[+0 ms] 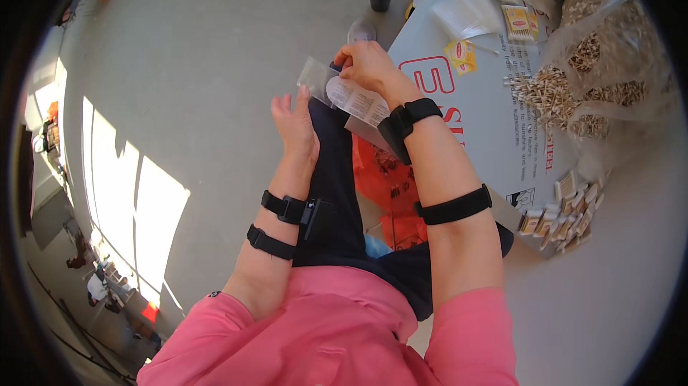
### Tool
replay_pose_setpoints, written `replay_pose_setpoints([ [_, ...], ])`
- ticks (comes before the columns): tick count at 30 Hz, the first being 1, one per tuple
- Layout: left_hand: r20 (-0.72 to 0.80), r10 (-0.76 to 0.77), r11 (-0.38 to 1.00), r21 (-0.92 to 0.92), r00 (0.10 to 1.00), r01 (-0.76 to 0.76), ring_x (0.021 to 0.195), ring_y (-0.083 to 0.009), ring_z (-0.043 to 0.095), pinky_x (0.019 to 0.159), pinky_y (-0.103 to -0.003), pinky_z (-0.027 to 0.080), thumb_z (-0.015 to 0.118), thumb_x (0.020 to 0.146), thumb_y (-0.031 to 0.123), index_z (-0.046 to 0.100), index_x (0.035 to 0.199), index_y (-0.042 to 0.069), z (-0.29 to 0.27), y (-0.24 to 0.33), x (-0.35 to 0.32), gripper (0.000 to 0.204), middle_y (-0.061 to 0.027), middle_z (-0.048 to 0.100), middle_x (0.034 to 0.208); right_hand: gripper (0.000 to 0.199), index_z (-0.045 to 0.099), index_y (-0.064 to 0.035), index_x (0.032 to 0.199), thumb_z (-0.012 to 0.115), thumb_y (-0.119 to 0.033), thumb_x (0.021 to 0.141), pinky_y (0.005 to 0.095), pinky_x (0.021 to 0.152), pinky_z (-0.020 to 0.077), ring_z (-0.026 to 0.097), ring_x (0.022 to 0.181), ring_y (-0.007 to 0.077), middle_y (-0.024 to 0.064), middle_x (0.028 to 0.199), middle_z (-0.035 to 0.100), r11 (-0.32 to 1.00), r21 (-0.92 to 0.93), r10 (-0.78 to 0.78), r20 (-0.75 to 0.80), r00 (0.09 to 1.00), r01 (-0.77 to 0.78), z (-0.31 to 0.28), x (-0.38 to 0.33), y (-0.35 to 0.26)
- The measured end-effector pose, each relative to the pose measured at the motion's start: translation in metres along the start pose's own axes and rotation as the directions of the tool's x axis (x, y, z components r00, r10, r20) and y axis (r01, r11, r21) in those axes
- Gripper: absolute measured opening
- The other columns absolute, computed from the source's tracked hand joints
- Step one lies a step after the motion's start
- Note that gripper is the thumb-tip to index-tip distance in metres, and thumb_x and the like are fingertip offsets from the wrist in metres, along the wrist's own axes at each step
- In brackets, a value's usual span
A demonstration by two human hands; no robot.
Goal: Packing cotton swabs into small plastic bags and sealing them.
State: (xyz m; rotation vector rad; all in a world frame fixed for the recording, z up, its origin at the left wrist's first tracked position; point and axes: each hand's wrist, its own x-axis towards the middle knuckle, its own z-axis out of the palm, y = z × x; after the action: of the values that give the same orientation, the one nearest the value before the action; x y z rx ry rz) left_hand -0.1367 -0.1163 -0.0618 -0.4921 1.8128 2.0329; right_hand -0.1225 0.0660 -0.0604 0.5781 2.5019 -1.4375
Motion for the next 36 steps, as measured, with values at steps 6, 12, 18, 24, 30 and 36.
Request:
replay_pose_setpoints([
  [6,0.034,-0.281,0.960,0.019,0.959,0.281,0.147,-0.0338,0.024,0.118,-0.045,0.024,0.078,0.086,0.021,-0.008,0.153,-0.002,0.006,0.011,-0.001,0.111,-0.0273,0.013,0.160,0.031,0.072,-0.0010,0.103,0.075,0.000,0.072,0.0348,0.073,0.0544,0.070,0.079,0.0234,0.0102,0.083,0.073,0.987,-0.152,0.080,0.154,0.985,-0.056,-0.018,0.004,-0.006],
  [12,0.009,-0.327,0.937,0.132,0.945,0.323,0.132,-0.0310,0.044,0.112,-0.041,0.034,0.077,0.086,0.013,-0.003,0.153,-0.002,0.012,0.007,-0.011,0.106,-0.0283,0.043,0.142,0.036,0.071,-0.0018,0.106,0.075,0.001,0.071,0.0362,0.074,0.0546,0.070,0.083,0.0255,0.0106,0.087,0.074,0.920,-0.388,0.125,0.159,0.979,-0.054,-0.027,0.000,-0.012],
  [18,0.147,-0.317,0.941,0.173,0.937,0.292,0.093,-0.0172,0.064,0.082,-0.031,0.049,0.077,0.086,0.014,0.020,0.146,-0.001,0.008,-0.005,-0.028,0.084,-0.0084,0.068,0.101,0.035,0.071,-0.0072,0.107,0.078,-0.005,0.073,0.0397,0.078,0.0548,0.069,0.091,0.0294,0.0100,0.094,0.073,0.976,-0.203,0.048,-0.151,0.987,-0.079,-0.016,-0.021,-0.013],
  [24,0.302,-0.397,0.914,0.220,0.867,0.341,0.096,-0.0168,0.063,0.088,-0.028,0.049,0.074,0.090,0.012,0.052,0.125,-0.007,0.001,-0.010,-0.013,0.045,-0.0097,0.067,0.105,0.038,0.069,-0.0053,0.109,0.072,0.001,0.072,0.0354,0.075,0.0541,0.070,0.082,0.0246,0.0084,0.088,0.073,0.983,-0.161,0.073,-0.106,0.992,-0.090,-0.014,-0.032,-0.003],
  [30,0.414,-0.450,0.878,0.366,0.791,0.308,0.095,-0.0137,0.061,0.089,-0.029,0.047,0.071,0.094,0.024,0.062,0.114,-0.004,-0.001,-0.017,-0.012,0.036,-0.0071,0.067,0.106,0.029,0.069,-0.0018,0.108,0.070,0.001,0.079,0.0305,0.076,0.0546,0.069,0.080,0.0173,0.0066,0.089,0.074,0.983,0.160,0.123,-0.182,0.976,-0.094,-0.011,-0.054,0.008],
  [36,0.361,-0.413,0.911,0.146,0.836,0.386,0.112,-0.0156,0.060,0.097,-0.031,0.045,0.056,0.102,0.032,0.056,0.127,0.000,-0.009,-0.019,-0.023,0.040,-0.0077,0.065,0.115,0.016,0.068,-0.0016,0.102,0.067,-0.004,0.087,0.0320,0.075,0.0545,0.070,0.083,0.0209,0.0111,0.089,0.072,0.891,0.449,0.371,-0.633,0.679,-0.067,0.002,-0.149,0.032],
])
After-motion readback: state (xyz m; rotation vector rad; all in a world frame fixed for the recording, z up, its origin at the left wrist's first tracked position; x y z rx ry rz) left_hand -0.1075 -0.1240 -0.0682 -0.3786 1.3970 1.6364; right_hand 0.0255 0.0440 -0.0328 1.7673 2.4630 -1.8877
